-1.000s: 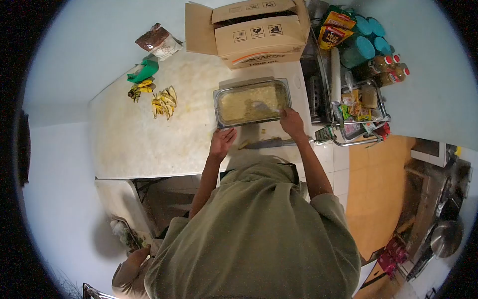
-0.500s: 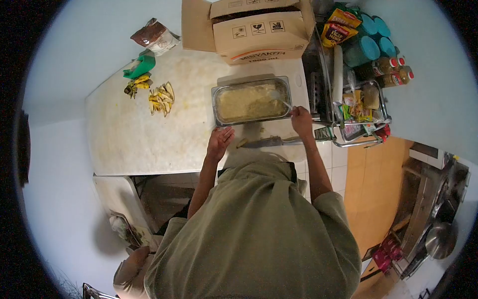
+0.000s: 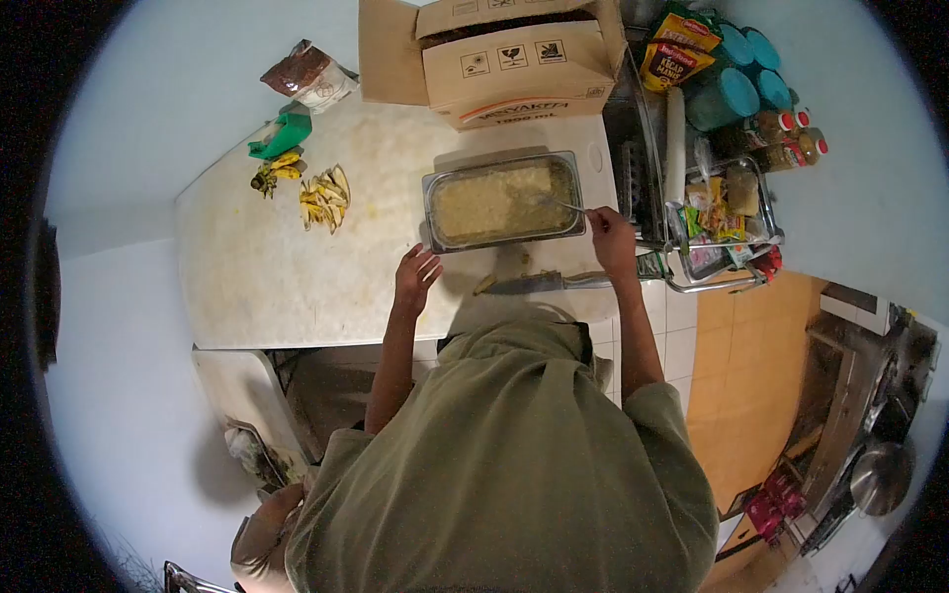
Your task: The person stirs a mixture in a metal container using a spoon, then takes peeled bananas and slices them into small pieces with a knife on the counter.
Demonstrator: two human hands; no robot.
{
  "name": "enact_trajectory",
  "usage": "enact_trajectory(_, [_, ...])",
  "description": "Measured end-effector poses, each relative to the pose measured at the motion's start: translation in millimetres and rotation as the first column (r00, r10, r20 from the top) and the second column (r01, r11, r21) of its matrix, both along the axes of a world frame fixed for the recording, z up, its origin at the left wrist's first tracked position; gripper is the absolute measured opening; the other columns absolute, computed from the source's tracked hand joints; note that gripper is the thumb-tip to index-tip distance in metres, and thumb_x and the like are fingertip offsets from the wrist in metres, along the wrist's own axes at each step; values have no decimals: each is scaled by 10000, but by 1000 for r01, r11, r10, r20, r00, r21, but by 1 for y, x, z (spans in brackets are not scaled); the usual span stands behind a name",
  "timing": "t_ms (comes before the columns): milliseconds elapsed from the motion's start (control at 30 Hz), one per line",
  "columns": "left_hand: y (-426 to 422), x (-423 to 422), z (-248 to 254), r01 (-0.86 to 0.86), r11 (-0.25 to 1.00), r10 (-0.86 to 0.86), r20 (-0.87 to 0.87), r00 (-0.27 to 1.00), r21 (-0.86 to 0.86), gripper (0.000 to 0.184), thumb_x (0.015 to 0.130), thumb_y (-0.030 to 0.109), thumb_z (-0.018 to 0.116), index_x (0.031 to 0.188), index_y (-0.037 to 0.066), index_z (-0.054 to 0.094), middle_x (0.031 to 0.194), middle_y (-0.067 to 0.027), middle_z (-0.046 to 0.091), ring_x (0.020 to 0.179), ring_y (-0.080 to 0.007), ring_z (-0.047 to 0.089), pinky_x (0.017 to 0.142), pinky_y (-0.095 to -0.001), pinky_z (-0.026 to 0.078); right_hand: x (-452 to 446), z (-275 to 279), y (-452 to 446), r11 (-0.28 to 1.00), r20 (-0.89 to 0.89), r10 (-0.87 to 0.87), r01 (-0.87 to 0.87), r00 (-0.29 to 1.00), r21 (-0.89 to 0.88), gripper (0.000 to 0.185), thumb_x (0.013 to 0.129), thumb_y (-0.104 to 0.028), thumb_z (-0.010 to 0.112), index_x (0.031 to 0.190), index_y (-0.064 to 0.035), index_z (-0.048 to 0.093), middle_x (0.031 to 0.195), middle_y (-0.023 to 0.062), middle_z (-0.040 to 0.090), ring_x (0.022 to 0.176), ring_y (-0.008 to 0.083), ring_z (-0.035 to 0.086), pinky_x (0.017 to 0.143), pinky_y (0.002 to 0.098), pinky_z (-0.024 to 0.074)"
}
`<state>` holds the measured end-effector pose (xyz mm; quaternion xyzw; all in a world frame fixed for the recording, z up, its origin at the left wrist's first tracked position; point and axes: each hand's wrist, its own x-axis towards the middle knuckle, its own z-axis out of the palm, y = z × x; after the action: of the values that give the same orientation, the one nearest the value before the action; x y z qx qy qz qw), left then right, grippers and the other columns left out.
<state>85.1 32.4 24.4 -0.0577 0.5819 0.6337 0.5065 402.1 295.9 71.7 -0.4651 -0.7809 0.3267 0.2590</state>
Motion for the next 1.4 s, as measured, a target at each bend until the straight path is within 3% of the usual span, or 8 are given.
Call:
enact_trajectory(100, [5,-3,6,50,998,-50,-5,999,-24,542,951,237,586,1401,-1,403,1290,-156,526,1167,-294,580,1002,-428,515,8,6,6,934,-26,-198,181,980,-309,224,928,-199,695,878,18,671,619,103,547,547,146,417,517,331,383])
enact_trajectory(433, [16,3,5,77,993,-76,8,997,-93,509,976,259,565,1397,10,423,1234,-123,570,1149,-268,595,960,-411,516,-51,84,14,960,64,251,-256,966,110,171,877,-73,675,1028,5,685,923,191,678,793,331,662,725,418,523])
enact_trajectory(533, [14,3,3,70,991,-69,12,998,-118,501,982,264,558,1397,13,429,1226,-119,578,1147,-262,598,961,-413,515,-53,75,29,961,3,271,-271,962,61,169,908,-64,639,1051,18,675,884,175,686,745,285,663,702,386,529])
enact_trajectory(667, [3,3,-1,78,992,-75,28,997,-101,500,986,263,553,1404,18,431,1258,-128,578,1145,-259,600,971,-416,513,-53,63,70,969,-135,153,-176,979,-172,183,962,-137,614,1036,14,686,789,103,687,631,141,612,634,294,523])
enact_trajectory(800, [-2,6,-3,80,994,-79,24,997,-79,503,986,264,557,1411,25,433,1294,-134,577,1147,-256,599,969,-409,510,-49,31,103,787,-245,-151,-33,958,-616,239,989,-221,609,1002,2,695,791,56,689,620,87,593,613,251,547])
enact_trajectory(967, [-4,8,-3,42,996,-39,40,998,-73,458,990,249,552,1385,33,466,1268,-119,604,1121,-237,610,941,-388,515,-35,-55,123,851,-249,-69,-74,966,-521,237,969,-233,644,981,-1,691,784,53,688,605,86,589,577,263,565])
enact_trajectory(1133, [-7,8,-8,33,994,-26,72,997,-101,445,993,246,541,1378,34,469,1251,-105,613,1109,-228,614,937,-392,515,-59,-23,119,648,-122,-302,110,945,-754,234,952,-215,662,950,16,698,764,51,687,597,83,586,554,254,539])
enact_trajectory(1400, [-8,11,-19,17,995,-7,102,995,-100,427,987,266,552,1350,54,480,1201,-81,631,1077,-210,626,907,-380,519,-67,-38,125,838,-63,74,-97,995,-537,245,915,-239,708,851,-3,715,716,38,688,597,91,598,549,261,520])
